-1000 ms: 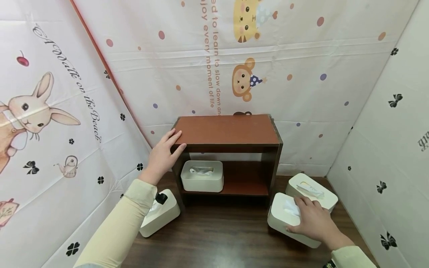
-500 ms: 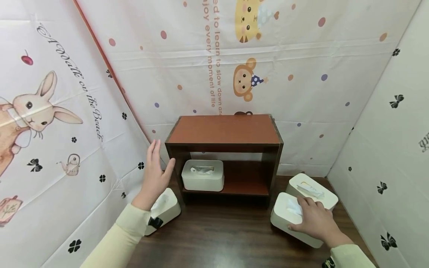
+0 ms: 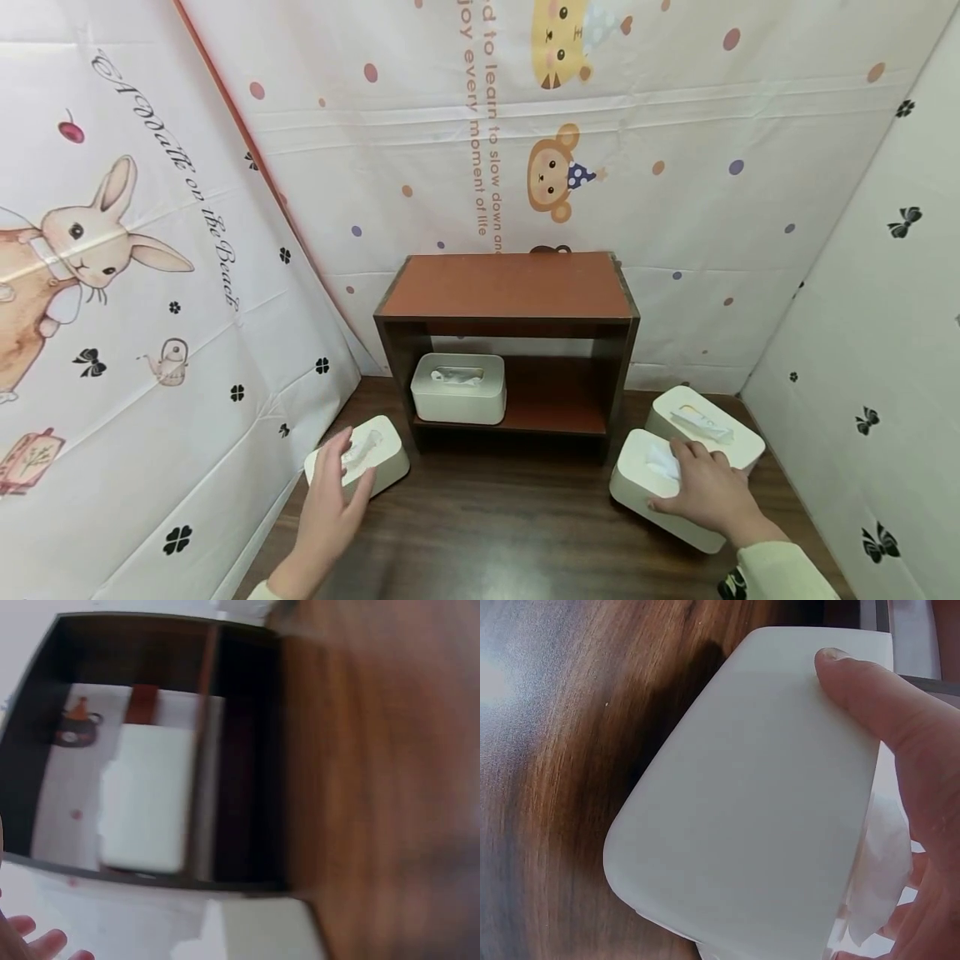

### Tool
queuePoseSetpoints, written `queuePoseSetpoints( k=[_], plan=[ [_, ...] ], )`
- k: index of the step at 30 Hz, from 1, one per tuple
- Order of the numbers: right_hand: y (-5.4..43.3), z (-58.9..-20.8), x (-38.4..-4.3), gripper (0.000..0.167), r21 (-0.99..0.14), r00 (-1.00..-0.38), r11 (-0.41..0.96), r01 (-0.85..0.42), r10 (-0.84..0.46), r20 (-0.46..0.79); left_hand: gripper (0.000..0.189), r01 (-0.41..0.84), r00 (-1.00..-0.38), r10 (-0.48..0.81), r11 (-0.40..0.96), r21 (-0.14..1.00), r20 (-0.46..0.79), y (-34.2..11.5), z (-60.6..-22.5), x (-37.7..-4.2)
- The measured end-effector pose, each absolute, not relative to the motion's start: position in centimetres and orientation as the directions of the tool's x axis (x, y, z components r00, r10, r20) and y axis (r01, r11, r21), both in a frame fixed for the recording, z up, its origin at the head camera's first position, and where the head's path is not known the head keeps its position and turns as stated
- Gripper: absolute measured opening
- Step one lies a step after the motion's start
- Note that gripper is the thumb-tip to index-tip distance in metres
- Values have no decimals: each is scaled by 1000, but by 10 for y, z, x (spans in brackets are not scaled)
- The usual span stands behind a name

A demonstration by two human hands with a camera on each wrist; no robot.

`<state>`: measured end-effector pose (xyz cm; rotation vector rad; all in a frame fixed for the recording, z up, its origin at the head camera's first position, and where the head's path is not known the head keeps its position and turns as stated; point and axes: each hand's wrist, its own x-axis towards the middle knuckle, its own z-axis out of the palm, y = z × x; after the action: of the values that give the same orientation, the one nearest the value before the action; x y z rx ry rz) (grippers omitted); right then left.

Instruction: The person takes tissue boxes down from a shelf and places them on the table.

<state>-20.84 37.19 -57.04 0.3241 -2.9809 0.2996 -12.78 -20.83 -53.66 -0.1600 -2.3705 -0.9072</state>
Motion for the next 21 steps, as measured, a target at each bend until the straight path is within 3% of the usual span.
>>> queuePoseSetpoints(
  k=[9, 15, 21],
  plan=[
    [375, -581, -210, 116, -181, -969, 957, -225, -201, 141, 59, 150, -877, -112, 860, 487, 467, -233, -597, -83],
    [374, -592, -211, 117, -167, -965, 958, -232, -205, 164, 57, 232, -837, -20, 892, 388, 547, -234, -646, -79],
    [374, -595, -216, 116, -170, -964, 958, -230, -200, 176, 59, 283, -799, 64, 917, 280, 597, -229, -663, -92]
  ],
)
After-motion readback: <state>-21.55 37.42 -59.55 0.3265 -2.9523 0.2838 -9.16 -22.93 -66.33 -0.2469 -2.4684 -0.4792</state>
